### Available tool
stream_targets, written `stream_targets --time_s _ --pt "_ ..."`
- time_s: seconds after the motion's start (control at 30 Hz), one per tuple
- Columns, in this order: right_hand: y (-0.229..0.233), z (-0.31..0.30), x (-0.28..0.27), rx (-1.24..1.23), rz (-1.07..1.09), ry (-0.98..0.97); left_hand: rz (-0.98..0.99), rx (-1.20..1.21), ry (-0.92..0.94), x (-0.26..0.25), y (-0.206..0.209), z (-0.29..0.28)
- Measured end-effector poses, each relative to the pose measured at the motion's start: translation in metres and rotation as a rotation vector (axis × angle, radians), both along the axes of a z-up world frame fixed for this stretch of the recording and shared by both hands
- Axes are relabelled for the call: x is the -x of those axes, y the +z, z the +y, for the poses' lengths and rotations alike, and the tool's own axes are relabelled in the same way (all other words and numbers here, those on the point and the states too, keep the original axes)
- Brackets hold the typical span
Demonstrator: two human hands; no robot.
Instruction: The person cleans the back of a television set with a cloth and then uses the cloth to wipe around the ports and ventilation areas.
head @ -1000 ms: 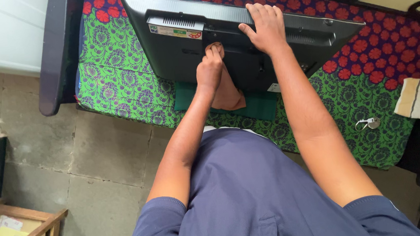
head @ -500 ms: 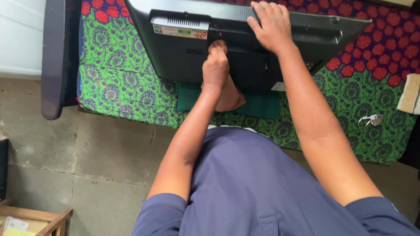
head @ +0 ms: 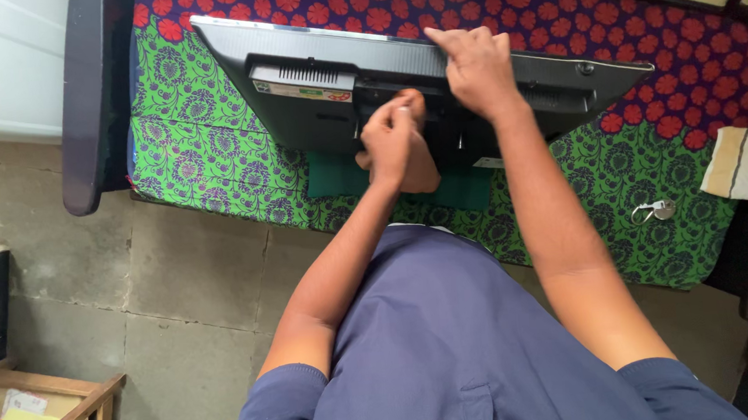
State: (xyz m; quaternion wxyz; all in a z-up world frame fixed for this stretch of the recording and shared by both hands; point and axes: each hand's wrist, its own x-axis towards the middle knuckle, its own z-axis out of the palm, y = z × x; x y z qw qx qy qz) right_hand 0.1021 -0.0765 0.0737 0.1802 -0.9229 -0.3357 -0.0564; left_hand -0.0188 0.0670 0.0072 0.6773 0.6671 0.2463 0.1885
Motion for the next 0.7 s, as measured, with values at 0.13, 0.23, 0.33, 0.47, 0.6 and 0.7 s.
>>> stream_targets --time_s 0.13,0.23,0.33,0.47,0.6,0.7 --pt "0.011 0.016 0.022 0.112 -0.132 0.035 -0.176 -0.100 -0.038 0.007 0.043 -0.015" --pt "0.009 0.015 0.023 0.108 -0.076 0.038 -0.295 -0.369 0.141 0.005 0.056 0.000" --pt "0.000 0.008 0.021 0.032 -0.121 0.058 -0.320 -0.643 0.176 0.004 0.041 0.025" --pt "-0.011 0.007 0.014 0.001 -0.083 0.039 -0.210 -1.129 0.039 0.011 0.004 0.046" --pt "-0.013 0.009 0.011 0.007 -0.098 0.044 -0.150 -1.011 0.021 0.016 -0.004 0.042" --pt "-0.013 0.008 0.011 0.014 -0.096 0.041 -0.168 -1.000 0.010 0.008 -0.002 0.032"
